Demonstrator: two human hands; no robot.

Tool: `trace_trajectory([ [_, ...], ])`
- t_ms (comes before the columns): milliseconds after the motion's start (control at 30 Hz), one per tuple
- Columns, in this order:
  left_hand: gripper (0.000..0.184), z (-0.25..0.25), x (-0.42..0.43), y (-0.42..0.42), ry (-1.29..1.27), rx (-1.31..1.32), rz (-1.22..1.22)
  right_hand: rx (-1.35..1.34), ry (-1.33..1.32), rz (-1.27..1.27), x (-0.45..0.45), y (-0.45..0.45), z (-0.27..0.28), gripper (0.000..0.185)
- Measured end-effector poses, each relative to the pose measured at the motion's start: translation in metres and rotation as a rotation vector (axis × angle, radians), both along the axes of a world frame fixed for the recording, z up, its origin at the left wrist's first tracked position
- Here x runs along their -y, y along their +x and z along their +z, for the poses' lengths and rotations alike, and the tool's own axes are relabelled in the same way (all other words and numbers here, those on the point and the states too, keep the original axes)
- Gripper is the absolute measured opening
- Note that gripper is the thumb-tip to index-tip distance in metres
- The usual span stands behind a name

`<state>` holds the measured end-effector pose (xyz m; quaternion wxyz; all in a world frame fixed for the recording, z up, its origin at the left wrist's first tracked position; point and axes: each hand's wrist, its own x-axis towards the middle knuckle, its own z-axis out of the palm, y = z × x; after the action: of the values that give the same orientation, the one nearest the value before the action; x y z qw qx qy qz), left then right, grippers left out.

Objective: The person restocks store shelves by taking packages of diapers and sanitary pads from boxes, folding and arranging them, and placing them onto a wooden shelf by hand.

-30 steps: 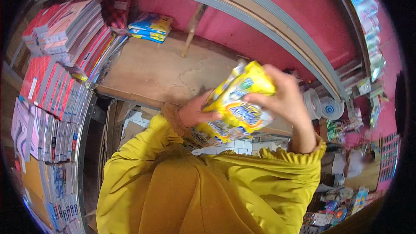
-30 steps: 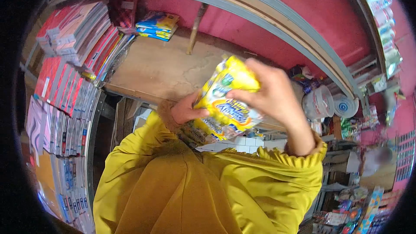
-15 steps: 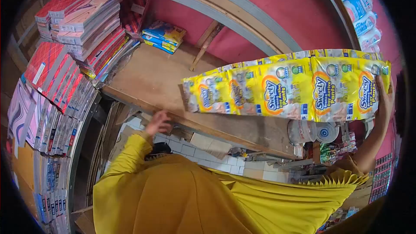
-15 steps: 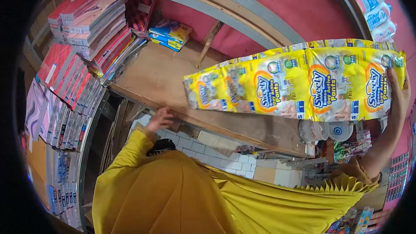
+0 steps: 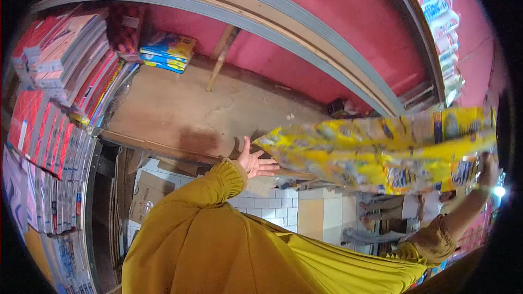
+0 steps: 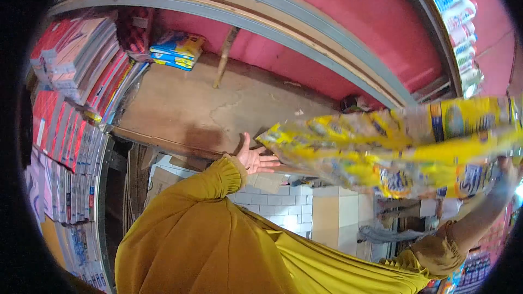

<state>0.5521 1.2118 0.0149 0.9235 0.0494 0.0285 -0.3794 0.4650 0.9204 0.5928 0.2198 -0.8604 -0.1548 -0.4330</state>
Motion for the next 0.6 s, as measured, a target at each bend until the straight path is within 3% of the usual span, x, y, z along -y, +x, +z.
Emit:
trace_trajectory([
  [133,0.109,0.011,0.025,-0.008,0.105,0.014,0.124,-0.036,0.102,-0.128,0.056,-0.034,-0.037,0.038],
  [167,0.101,0.018,0.029,-0.009,0.007,-0.049,0.152,-0.042,0.122,-0.147,0.067,-0.039,-0.045,0.038],
  [267,0.091,-0.014,0.064,0.017,0.046,0.048,0.239,-0.064,0.183,-0.179,0.101,-0.043,-0.066,0.037],
  [300,0.083,0.005,0.071,0.019,0.048,0.026,0.373,-0.066,0.201,-0.184,0.110,-0.044,-0.073,0.037],
  [400,0.078,-0.009,0.071,0.047,-0.121,0.104,0.280,-0.074,0.236,-0.183,0.140,-0.038,-0.087,0.036],
  [433,0.077,-0.006,0.066,0.050,0.017,0.083,0.296,-0.079,0.250,-0.180,0.151,-0.033,-0.088,0.036],
  [533,0.081,0.008,0.051,0.045,0.023,0.118,0.368,-0.093,0.277,-0.164,0.179,-0.015,-0.102,0.036],
  [567,0.080,0.008,0.038,0.043,0.071,0.091,0.214,-0.095,0.285,-0.154,0.188,-0.009,-0.104,0.035],
  [600,0.078,0.017,0.032,0.037,0.117,0.098,0.247,-0.099,0.285,-0.143,0.194,-0.001,-0.107,0.035],
])
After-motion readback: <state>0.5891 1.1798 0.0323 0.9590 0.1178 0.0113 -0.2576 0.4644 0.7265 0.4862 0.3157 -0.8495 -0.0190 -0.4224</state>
